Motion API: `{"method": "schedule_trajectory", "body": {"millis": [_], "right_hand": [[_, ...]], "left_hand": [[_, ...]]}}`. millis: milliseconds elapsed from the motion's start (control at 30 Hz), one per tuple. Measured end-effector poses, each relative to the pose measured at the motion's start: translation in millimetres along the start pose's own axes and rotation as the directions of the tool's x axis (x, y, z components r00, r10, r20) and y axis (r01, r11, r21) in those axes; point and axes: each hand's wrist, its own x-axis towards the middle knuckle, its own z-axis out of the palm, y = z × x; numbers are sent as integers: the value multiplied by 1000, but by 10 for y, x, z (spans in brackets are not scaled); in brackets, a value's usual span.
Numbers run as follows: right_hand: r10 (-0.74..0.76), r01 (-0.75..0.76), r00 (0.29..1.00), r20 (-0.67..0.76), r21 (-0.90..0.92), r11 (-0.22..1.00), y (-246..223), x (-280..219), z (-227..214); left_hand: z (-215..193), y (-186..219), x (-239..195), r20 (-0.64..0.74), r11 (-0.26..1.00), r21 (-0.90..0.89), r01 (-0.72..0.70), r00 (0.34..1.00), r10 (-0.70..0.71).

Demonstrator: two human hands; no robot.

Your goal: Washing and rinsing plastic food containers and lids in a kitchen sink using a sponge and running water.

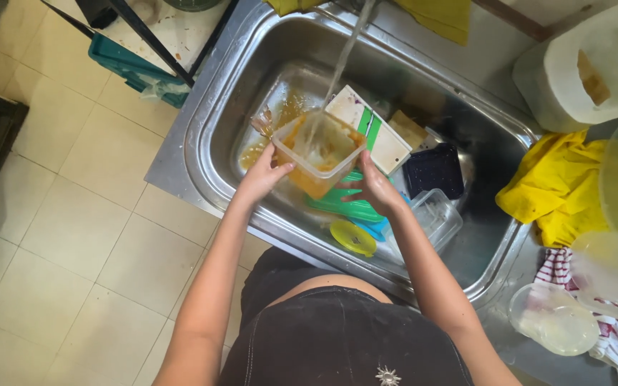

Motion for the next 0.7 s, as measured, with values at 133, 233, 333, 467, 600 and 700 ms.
{"method": "schedule_trajectory", "body": {"millis": [133, 233, 333, 467, 600, 700], "right_hand": [[-159, 147, 985, 64, 163, 976, 111, 302, -18], [-284, 256, 958, 30, 346, 902, 440, 687, -91], [-491, 469, 869, -70, 434, 769, 244, 755, 73], [-572, 549, 813, -106, 462, 696, 438, 1136, -135], [-586, 532, 809, -52, 488, 692, 363, 1013, -251], [-543, 500, 840, -20, 418, 758, 337, 786, -356]], "left_hand": [[61, -649, 343, -141, 953, -115, -279, 955, 262], [99, -735, 349, -241, 892, -212, -400, 906, 349], [57, -717, 354, -219, 813, -380, -442, 897, 385], [132, -449, 139, -195, 817, -423, -392, 920, 340], [144, -530, 203, -118, 811, -477, -338, 939, 322], [107, -583, 214, -85, 838, -448, -312, 948, 308]]}}
